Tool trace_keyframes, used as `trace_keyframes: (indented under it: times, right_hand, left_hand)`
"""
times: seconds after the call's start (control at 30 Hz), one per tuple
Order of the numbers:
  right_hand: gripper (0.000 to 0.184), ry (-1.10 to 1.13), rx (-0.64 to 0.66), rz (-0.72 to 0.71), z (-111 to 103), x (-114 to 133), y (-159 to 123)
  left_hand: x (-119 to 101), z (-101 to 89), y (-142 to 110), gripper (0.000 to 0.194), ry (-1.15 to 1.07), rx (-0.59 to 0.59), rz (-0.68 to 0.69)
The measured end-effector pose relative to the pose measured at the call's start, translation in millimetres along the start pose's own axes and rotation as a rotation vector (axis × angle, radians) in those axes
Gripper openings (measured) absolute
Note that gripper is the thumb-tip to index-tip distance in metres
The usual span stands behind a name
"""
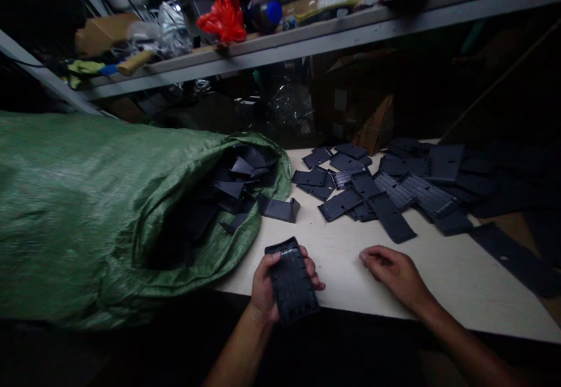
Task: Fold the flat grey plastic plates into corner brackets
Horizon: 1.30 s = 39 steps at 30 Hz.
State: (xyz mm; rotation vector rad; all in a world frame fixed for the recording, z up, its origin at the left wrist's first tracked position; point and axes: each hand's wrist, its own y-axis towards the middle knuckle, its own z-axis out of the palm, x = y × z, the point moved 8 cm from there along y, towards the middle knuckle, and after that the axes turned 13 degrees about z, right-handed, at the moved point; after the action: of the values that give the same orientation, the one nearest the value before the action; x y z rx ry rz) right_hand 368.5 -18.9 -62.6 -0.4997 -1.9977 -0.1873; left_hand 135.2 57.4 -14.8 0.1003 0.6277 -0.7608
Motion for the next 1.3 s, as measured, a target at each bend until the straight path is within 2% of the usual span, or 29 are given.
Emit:
trace_keyframes:
  times: [0.1, 0.17, 0.27, 0.37, 0.47, 0.57, 0.67, 0.8, 0.9, 1.0, 1.07, 1.17, 1.23, 1.3]
  right_hand:
    - [0.03, -0.318, -0.156, -0.195, -12.2, 28.5, 22.7]
    - [0.03, -0.449, -0.19, -0.263, -13.2, 43.7, 41.5]
    - [0.038, -0.588, -0.172, -0.326, -2.1, 60.2, 70.0]
    - [0.048, -0.696, -0.15, -0.377, 17.8, 69.2, 92.4]
    - [0.041, -0.744, -0.123, -0.417, 33.6, 74.3, 107.0]
    - [0.034, -0.733, -0.102, -0.447, 34.8, 83.7, 113.2]
    - [0.033, -0.672, -0.111, -0.44, 22.5, 98.8, 109.5]
    - [0.038, -0.538, -0.131, -0.331, 13.2, 108.0, 88.3]
    - [0.04, -0.46, -0.066, -0.216, 28.2, 92.9, 68.6]
    - [0.041, -0.44, -0.043, -0.105, 43.6, 69.4, 52.7]
    - [0.044, -0.447, -0.083, -0.049, 45.5, 59.2, 43.7]
    - [0.057, -0.523, -0.164, -0.018, 42.4, 58.1, 29.9]
    - [0.065, -0.633, -0.166, -0.016, 44.3, 60.7, 22.3]
    - [0.066, -0.743, -0.126, 0.001, 48.1, 59.9, 17.6]
  left_hand:
    - [3.5, -12.1, -11.7, 0.049, 0.12, 0.012, -0.143]
    - [3.0, -23.8, -19.9, 0.051, 0.218, 0.012, -0.21]
    - [-1.2, -33.8, -31.2, 0.058, 0.317, 0.026, -0.27]
    - [-8.6, -35.1, -42.0, 0.067, 0.456, 0.067, -0.297]
    - [-14.5, -38.5, -52.1, 0.073, 0.601, 0.108, -0.327]
    - [-14.2, -45.4, -58.0, 0.082, 0.542, 0.115, -0.369]
    - [-18.0, -47.9, -52.6, 0.085, 0.4, 0.104, -0.313]
    - [-32.0, -40.8, -35.0, 0.087, 0.144, 0.029, -0.134]
    - [-40.3, -40.4, -22.5, 0.088, -0.044, -0.108, 0.007]
    - [-40.0, -43.1, -14.4, 0.082, -0.135, -0.208, 0.1]
    - [-35.6, -43.4, -10.9, 0.078, -0.174, -0.236, 0.117]
    - [-27.8, -43.6, -7.3, 0.076, -0.207, -0.267, 0.11]
    - [-24.4, -44.1, -5.2, 0.076, -0.204, -0.288, 0.112]
    - [-22.5, -44.2, -2.6, 0.076, -0.196, -0.302, 0.122]
